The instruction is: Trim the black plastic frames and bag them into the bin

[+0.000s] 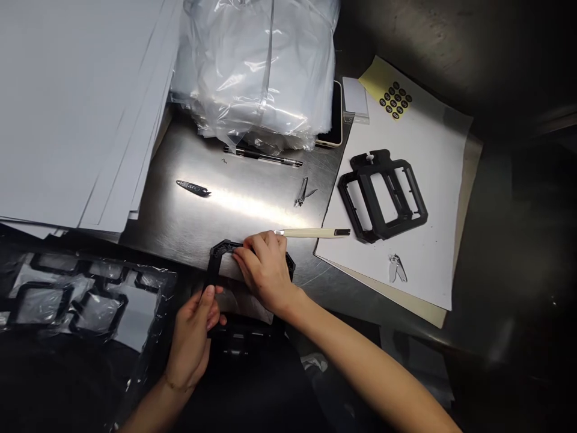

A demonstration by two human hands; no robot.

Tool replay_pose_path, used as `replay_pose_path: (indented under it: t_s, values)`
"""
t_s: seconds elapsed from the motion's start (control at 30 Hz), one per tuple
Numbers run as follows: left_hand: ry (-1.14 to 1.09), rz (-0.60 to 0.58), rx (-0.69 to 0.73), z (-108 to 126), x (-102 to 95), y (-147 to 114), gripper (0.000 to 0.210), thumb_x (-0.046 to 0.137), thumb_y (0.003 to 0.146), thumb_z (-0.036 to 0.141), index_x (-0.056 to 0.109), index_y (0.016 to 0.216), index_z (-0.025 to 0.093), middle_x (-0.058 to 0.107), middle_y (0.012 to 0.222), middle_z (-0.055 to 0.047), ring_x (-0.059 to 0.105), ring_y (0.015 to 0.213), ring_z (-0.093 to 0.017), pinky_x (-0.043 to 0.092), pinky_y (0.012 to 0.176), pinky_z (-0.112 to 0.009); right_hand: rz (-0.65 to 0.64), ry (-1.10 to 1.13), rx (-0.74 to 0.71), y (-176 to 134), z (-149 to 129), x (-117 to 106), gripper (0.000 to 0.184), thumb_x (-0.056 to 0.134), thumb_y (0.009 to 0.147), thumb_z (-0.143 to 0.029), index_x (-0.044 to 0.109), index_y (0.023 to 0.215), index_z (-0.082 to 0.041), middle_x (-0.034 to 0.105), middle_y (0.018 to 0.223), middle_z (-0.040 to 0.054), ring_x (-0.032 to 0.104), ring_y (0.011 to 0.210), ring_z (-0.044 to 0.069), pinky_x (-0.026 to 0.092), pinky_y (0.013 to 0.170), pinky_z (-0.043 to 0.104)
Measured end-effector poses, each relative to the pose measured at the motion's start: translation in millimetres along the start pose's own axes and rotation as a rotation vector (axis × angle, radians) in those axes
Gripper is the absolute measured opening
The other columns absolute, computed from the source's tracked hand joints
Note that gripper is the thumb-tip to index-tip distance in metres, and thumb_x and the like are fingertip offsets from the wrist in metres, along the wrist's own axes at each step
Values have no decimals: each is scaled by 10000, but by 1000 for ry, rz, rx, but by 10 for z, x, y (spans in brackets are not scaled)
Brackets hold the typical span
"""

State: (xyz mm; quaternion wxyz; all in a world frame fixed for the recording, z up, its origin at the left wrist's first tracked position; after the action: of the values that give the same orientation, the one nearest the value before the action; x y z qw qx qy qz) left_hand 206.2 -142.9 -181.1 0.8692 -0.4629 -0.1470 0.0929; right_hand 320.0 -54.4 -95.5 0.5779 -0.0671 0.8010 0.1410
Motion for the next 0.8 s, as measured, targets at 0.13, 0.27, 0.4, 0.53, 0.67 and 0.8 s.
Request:
replay_pose_path:
  t_s: [0.13,0.27,0.4,0.53,0.67,0.8]
  values:
    - [-2,-10,15,13,13,-5,265,549,705,388,618,746,135,267,432,98,213,417,-50,365,452,-197,20,-8,-7,-19,-3,15,130,464,802,-160,581,744,-152,535,768,36,373,744,157,219,679,321]
    - [1,-9,17,30,18,-1,279,557,689,409,624,721,140,267,424,99,214,408,-45,371,458,-197,34,-32,3,-16,-24,24,136,444,802,-156,571,758,-140,532,773,47,368,746,167,215,678,331]
    - [6,-16,14,43,33,5,259,550,701,397,616,728,148,281,430,98,219,407,-43,371,459,-194,23,-56,11,-2,-45,36,134,435,795,-149,568,798,-128,530,776,57,360,753,181,207,687,348]
    - [14,-19,29,56,41,14,263,546,706,390,611,734,137,271,429,101,217,409,-46,370,458,-201,7,-50,15,19,-42,79,153,414,796,-125,566,802,-110,529,765,64,361,751,187,209,700,363]
    - [9,0,32,67,31,14,246,565,691,381,613,715,141,276,411,106,220,394,-45,368,453,-203,-16,7,43,74,-73,98,209,360,814,-110,565,777,-96,526,746,79,371,742,195,225,706,385]
    - [-9,17,11,109,22,-22,232,617,636,377,594,586,151,383,420,82,326,407,-49,356,439,-186,-113,200,-60,26,-351,-85,213,374,824,-208,569,756,-158,528,779,41,412,767,167,296,715,319]
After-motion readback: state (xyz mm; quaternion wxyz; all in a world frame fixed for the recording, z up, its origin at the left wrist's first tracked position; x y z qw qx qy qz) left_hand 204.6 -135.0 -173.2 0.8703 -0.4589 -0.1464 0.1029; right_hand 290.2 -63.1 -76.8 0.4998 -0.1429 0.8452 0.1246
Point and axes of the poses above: each hand's wrist, its own y-axis towards the middle knuckle, its own x-axis out of the palm, z = x × y, the point moved 9 cm from there along y, towards the middle knuckle
